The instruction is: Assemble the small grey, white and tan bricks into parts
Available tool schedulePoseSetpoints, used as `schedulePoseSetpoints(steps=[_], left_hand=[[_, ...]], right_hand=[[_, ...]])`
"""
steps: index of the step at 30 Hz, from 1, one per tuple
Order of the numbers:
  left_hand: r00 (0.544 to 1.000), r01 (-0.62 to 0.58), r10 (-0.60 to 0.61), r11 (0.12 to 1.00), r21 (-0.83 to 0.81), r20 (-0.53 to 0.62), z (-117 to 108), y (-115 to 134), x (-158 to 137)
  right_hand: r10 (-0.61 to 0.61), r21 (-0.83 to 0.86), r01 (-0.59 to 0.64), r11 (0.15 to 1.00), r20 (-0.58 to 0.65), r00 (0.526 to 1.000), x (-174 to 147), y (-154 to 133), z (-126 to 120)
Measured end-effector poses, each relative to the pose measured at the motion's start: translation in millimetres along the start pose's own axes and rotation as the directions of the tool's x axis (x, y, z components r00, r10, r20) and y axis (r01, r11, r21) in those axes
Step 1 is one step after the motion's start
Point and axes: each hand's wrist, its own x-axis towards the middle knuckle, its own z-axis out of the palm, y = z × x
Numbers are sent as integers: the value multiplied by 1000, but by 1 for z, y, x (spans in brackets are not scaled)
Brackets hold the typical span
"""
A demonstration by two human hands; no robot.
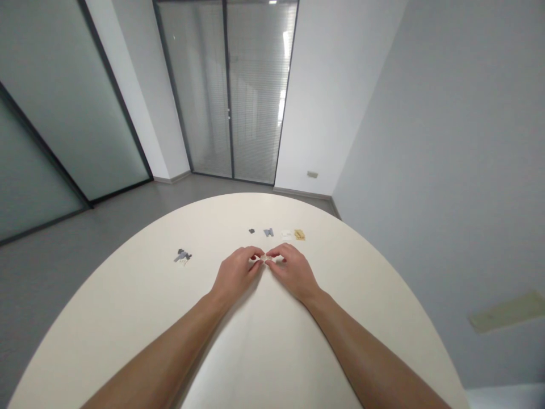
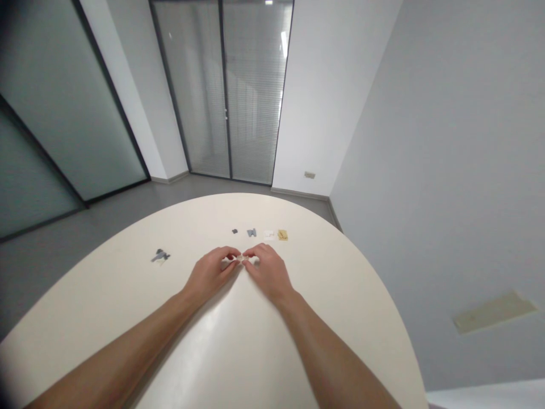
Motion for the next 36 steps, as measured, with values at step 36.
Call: schedulePoseSetpoints(steps=[36], left_hand=[[1000,15,-15,1000,-18,-10,-3,5,-1]], right_hand=[[6,-8,-5,1000,13,1000,0,-7,-2]])
